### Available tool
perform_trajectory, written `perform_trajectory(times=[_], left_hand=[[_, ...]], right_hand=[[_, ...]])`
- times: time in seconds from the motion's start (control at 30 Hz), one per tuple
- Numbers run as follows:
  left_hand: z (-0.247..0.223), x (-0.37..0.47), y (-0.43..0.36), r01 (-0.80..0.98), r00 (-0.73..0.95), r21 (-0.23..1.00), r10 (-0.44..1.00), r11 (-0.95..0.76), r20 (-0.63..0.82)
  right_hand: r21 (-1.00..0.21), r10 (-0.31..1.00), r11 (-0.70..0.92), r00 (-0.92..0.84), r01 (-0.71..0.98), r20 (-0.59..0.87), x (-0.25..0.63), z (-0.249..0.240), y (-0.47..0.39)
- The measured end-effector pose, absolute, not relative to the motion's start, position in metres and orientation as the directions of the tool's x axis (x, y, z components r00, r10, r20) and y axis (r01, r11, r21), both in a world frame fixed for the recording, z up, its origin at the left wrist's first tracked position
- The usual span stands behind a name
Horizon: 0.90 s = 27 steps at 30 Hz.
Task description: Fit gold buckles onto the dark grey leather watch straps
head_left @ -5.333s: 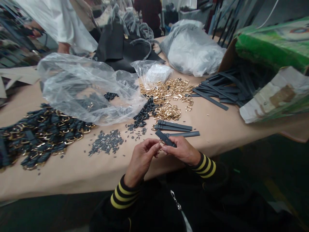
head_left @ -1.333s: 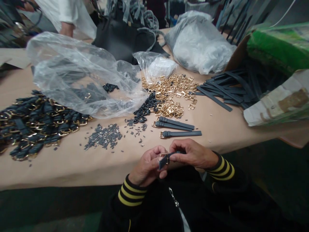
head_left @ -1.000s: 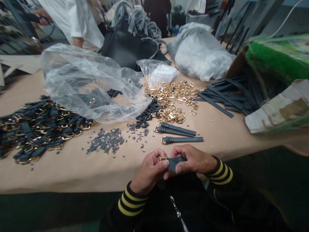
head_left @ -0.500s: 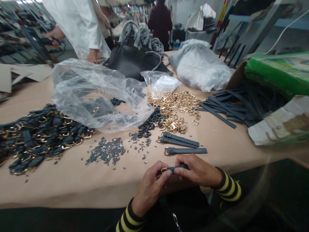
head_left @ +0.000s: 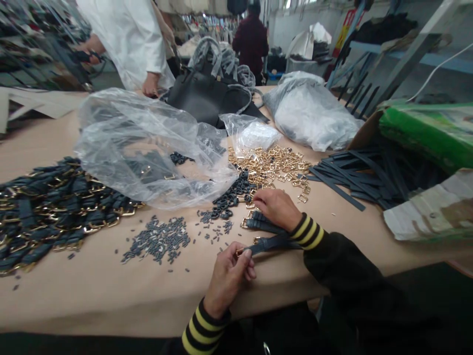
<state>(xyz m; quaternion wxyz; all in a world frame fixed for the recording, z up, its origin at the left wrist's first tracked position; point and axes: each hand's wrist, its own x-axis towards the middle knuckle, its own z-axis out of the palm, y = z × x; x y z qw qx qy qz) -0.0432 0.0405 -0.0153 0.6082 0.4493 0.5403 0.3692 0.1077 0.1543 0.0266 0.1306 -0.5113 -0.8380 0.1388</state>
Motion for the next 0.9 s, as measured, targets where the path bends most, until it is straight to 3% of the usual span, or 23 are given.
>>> perform_trajectory(times=[0.07,0.13,0.43,0.5,0.63,0.73,0.9], left_hand=[[-0.018,-0.044,0.042,0.012,0.121,0.944,0.936,0.331,-0.33],[-0.02,-0.044,0.042,-0.012,0.109,0.938,0.933,0.346,-0.343],[-0.021,-0.043,0.043,-0.097,0.086,0.94,0.944,0.327,-0.319],[-0.019,-0.043,0.043,-0.123,0.062,0.938,0.946,0.323,-0.317],[-0.016,-0.041,0.04,-0.139,0.006,0.943,0.953,0.302,-0.304],[-0.014,-0.038,0.036,-0.098,-0.011,0.959,0.963,0.267,-0.269],[-0.004,-0.027,0.025,-0.013,-0.004,0.978,0.978,0.209,-0.209]], right_hand=[[-0.194,0.885,0.463,-0.463,0.865,0.048,0.091,0.023,0.171],[-0.128,0.873,0.485,-0.488,0.865,0.013,0.08,0.018,0.181],[-0.181,0.894,0.439,-0.448,0.88,-0.012,0.08,0.015,0.194],[-0.266,0.89,0.451,-0.451,0.852,0.064,0.086,0.024,0.182],[-0.624,0.838,0.515,-0.499,0.588,0.221,0.105,0.042,0.128],[-0.796,0.876,0.356,-0.473,0.49,0.101,0.119,0.042,0.086],[-0.91,0.945,0.045,-0.313,0.411,-0.095,0.132,0.015,0.055]])
